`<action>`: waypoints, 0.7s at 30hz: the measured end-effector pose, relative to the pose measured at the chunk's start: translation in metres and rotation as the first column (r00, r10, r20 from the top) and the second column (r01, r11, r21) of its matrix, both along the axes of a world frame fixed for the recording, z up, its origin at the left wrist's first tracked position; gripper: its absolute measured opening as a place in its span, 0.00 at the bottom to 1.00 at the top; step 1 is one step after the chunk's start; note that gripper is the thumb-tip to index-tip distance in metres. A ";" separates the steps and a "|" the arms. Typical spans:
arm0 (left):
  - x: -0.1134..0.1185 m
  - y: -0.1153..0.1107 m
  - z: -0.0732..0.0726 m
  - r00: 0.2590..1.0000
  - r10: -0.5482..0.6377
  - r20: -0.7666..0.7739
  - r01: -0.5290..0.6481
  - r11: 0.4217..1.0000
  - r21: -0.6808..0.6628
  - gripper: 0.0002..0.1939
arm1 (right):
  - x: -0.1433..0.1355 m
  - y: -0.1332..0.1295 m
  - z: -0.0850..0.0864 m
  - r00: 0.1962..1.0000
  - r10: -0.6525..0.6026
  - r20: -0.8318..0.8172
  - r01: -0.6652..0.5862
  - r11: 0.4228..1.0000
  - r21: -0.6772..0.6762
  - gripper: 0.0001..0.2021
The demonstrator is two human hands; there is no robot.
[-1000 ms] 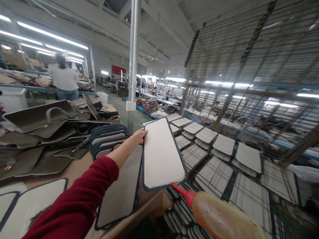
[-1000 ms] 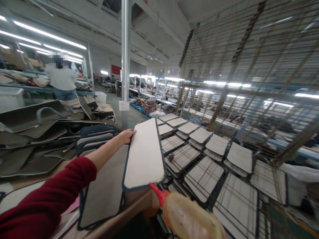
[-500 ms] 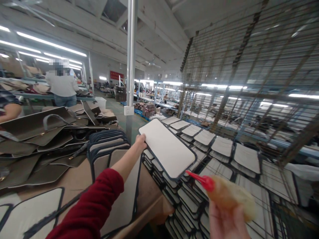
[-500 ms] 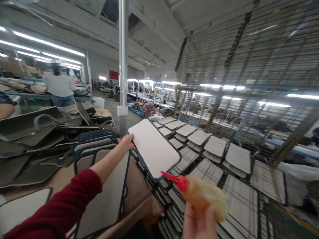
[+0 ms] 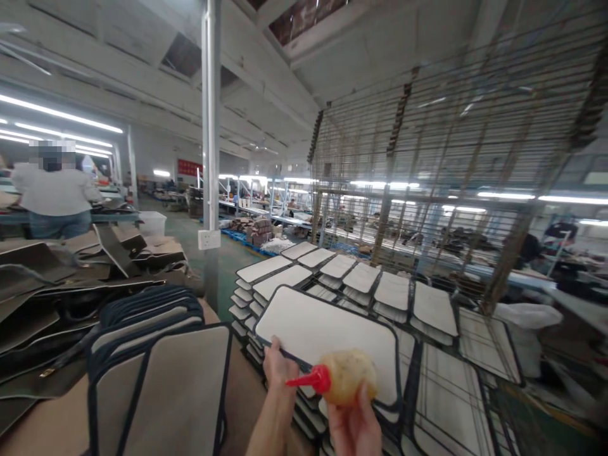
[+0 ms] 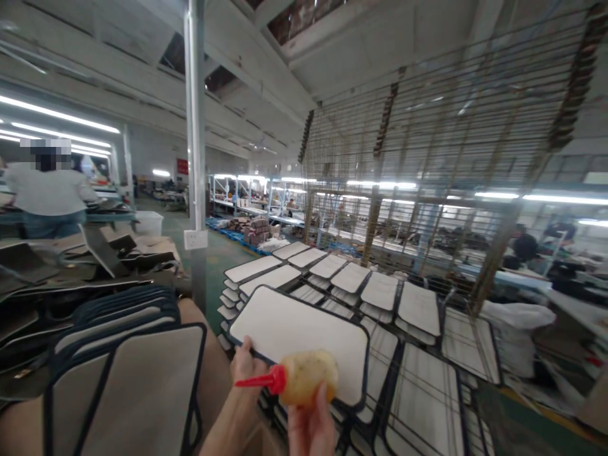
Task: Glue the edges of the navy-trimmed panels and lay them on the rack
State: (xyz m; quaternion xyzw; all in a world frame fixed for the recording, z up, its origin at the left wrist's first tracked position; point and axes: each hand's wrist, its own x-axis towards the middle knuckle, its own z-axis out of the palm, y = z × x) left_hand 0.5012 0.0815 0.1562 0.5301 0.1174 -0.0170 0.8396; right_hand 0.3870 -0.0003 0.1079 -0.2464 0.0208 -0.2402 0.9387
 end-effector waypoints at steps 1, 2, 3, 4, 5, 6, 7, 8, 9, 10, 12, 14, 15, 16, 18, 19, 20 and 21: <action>-0.007 -0.004 -0.002 1.000 0.011 -0.010 -0.011 0.999 -0.033 0.21 | 0.001 -0.008 0.005 1.000 -0.003 -0.009 0.003 1.000 0.017 0.16; -0.015 -0.007 -0.005 1.000 0.013 -0.008 -0.013 0.996 -0.089 0.21 | 0.001 -0.016 0.010 1.000 -0.003 -0.017 0.004 0.999 0.035 0.16; -0.022 -0.010 -0.010 1.000 -0.014 0.012 0.016 0.988 -0.156 0.21 | 0.001 -0.024 0.015 1.000 -0.003 -0.027 0.004 0.999 0.052 0.17; -0.030 -0.012 -0.016 0.998 -0.056 0.043 0.064 0.971 -0.230 0.21 | 0.000 -0.033 0.019 0.999 -0.001 -0.038 0.004 0.998 0.069 0.17; -0.039 -0.014 -0.025 0.991 -0.111 0.075 0.129 0.946 -0.297 0.21 | 0.000 -0.041 0.023 0.999 0.000 -0.048 0.004 0.996 0.085 0.18; -0.047 -0.015 -0.035 0.977 -0.182 0.106 0.208 0.917 -0.340 0.21 | -0.001 -0.049 0.027 0.998 0.002 -0.057 0.004 0.995 0.099 0.19; -0.055 -0.015 -0.047 0.956 -0.267 0.126 0.294 0.891 -0.347 0.22 | -0.001 -0.056 0.031 0.998 0.002 -0.063 0.005 0.994 0.109 0.19; -0.062 -0.013 -0.058 0.920 -0.368 0.133 0.391 0.864 -0.317 0.22 | -0.002 -0.064 0.035 0.998 0.004 -0.069 0.004 0.993 0.118 0.19; -0.067 -0.010 -0.067 0.863 -0.485 0.141 0.505 0.824 -0.258 0.23 | -0.003 -0.071 0.037 0.997 0.011 -0.077 -0.001 0.992 0.125 0.20; -0.070 -0.005 -0.070 0.790 -0.594 0.151 0.613 0.769 -0.183 0.24 | -0.004 -0.078 0.039 0.996 0.023 -0.088 -0.011 0.991 0.131 0.21; -0.069 0.009 -0.059 0.633 -0.748 0.199 0.756 0.652 0.047 0.26 | -0.006 -0.090 0.039 0.992 0.056 -0.116 -0.040 0.990 0.134 0.22; -0.056 0.022 -0.023 0.680 -0.677 0.280 0.597 0.734 0.325 0.22 | -0.010 -0.098 0.034 0.988 0.092 -0.127 -0.076 0.990 0.120 0.22; -0.046 0.025 0.000 0.711 -0.618 0.334 0.438 0.762 0.477 0.21 | -0.012 -0.100 0.030 0.987 0.110 -0.118 -0.097 0.989 0.110 0.21; -0.034 0.027 0.024 0.713 -0.554 0.429 0.232 0.764 0.602 0.24 | -0.013 -0.102 0.027 0.985 0.141 -0.100 -0.132 0.987 0.097 0.19; -0.011 0.021 0.062 0.619 -0.570 0.540 -0.050 0.657 0.752 0.35 | -0.017 -0.101 0.021 0.971 0.236 -0.049 -0.232 0.971 0.064 0.16; -0.001 0.016 0.074 0.602 -0.637 0.482 -0.068 0.560 0.826 0.39 | -0.019 -0.099 0.020 0.960 0.277 -0.025 -0.276 0.960 0.043 0.15; 0.008 0.010 0.080 0.588 -0.704 0.399 -0.045 0.465 0.884 0.40 | -0.021 -0.097 0.020 0.953 0.303 -0.004 -0.303 0.953 0.011 0.14; 0.015 0.005 0.082 0.565 -0.760 0.321 -0.010 0.382 0.924 0.39 | -0.022 -0.093 0.020 0.950 0.312 0.009 -0.312 0.950 -0.022 0.14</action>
